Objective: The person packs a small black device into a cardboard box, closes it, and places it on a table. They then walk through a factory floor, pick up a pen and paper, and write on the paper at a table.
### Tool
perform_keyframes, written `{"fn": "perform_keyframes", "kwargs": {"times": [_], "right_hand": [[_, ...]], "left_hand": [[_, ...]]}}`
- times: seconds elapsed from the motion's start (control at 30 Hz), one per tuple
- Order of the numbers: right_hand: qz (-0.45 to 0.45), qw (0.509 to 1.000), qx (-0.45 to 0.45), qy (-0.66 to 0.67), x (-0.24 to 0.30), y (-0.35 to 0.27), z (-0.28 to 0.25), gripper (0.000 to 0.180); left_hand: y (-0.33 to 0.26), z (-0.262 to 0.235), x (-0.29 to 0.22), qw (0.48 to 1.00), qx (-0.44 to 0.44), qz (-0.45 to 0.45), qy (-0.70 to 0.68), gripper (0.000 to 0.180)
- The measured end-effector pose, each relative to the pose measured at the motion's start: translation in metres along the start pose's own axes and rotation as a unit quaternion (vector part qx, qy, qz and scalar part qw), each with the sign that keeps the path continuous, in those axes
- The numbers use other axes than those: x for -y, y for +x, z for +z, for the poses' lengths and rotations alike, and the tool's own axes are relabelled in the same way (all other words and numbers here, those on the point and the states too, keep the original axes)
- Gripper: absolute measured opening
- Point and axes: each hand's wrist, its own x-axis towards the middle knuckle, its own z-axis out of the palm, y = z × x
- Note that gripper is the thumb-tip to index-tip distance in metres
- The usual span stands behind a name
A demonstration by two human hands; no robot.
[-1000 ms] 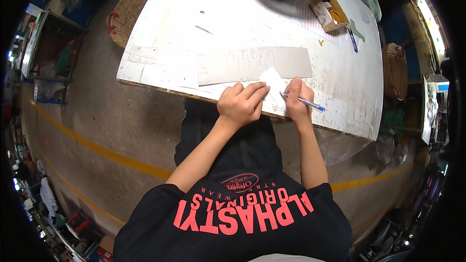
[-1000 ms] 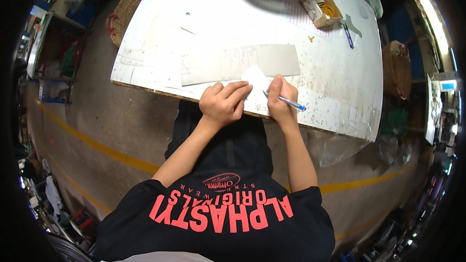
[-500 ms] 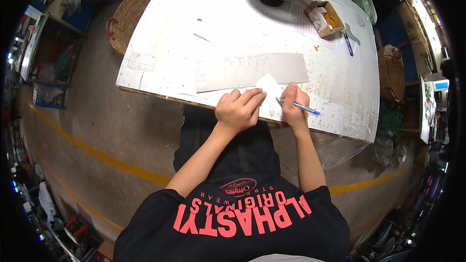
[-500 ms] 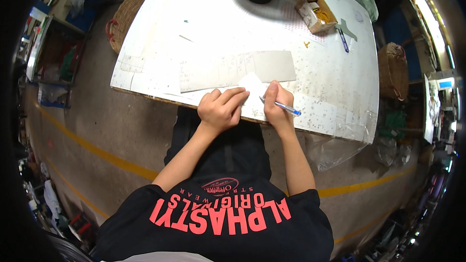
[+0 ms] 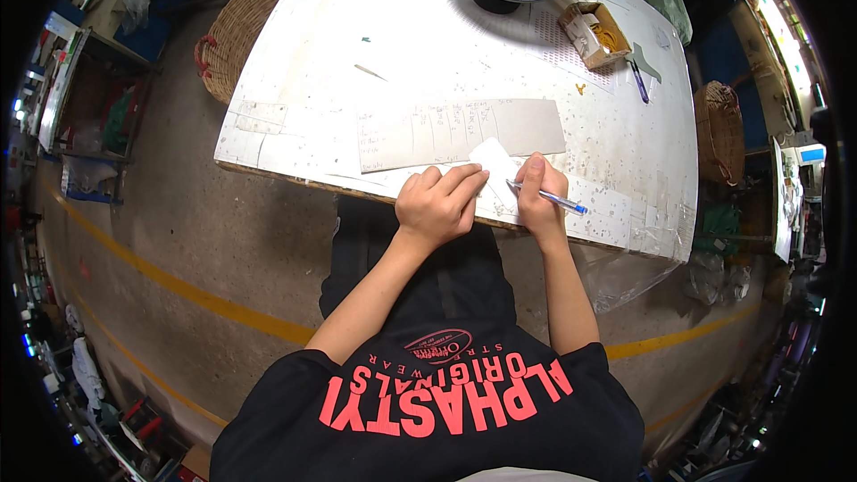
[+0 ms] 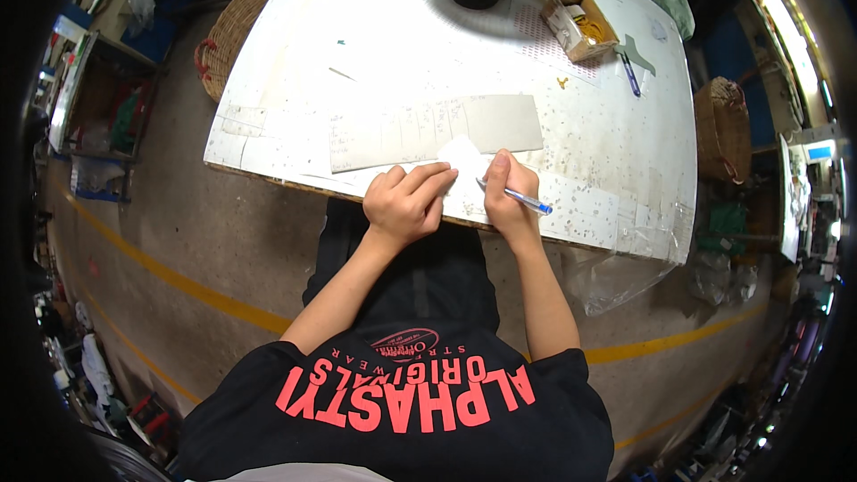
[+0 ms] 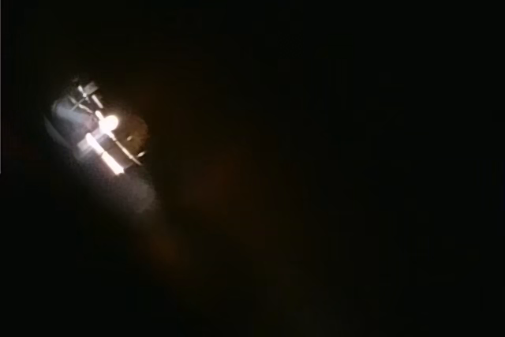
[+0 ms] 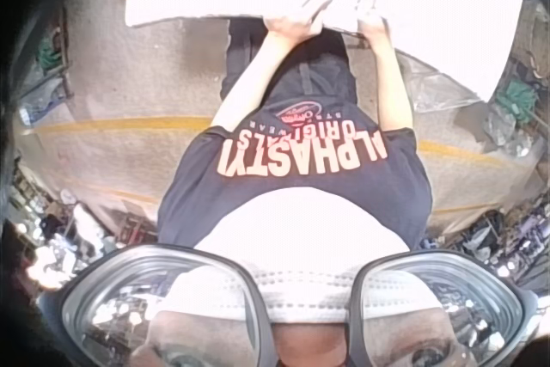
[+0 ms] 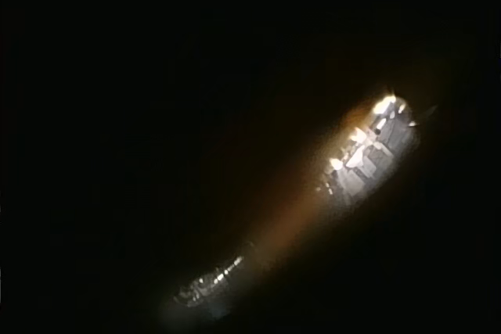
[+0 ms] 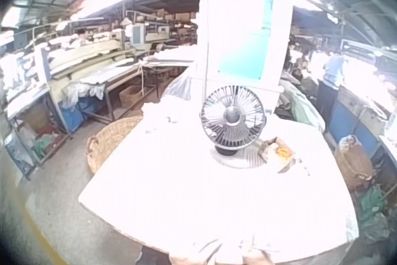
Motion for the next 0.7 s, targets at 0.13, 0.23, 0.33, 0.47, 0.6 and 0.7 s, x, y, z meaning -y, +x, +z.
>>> {"fn": "perform_keyframes", "kwargs": {"times": [0.13, 0.23, 0.33, 0.47, 0.6, 0.7], "right_hand": [[-0.006, 1.000, -0.007, 0.003, 0.001, 0.000, 0.001, 0.049], [-0.003, 1.000, 0.000, 0.015, -0.001, 0.000, 0.000, 0.049], [0.009, 0.999, 0.010, 0.042, -0.004, -0.001, 0.000, 0.049], [-0.024, 0.999, 0.014, 0.018, -0.009, -0.003, 0.001, 0.057], [-0.012, 0.999, 0.004, 0.045, -0.010, -0.004, 0.002, 0.065], [-0.013, 0.998, -0.001, 0.058, -0.009, -0.004, 0.001, 0.066]], "left_hand": [[0.001, -0.001, -0.001, 1.000, 0.000, 0.002, -0.002, 0.029], [0.001, 0.000, 0.000, 1.000, 0.001, 0.003, -0.002, 0.029], [0.001, 0.000, 0.000, 1.000, 0.001, 0.002, -0.002, 0.030], [0.000, 0.000, 0.000, 1.000, 0.004, 0.004, 0.000, 0.030], [0.000, 0.001, 0.000, 1.000, 0.002, 0.004, -0.005, 0.031], [0.000, 0.000, -0.001, 1.000, 0.011, 0.002, -0.002, 0.024]]}}
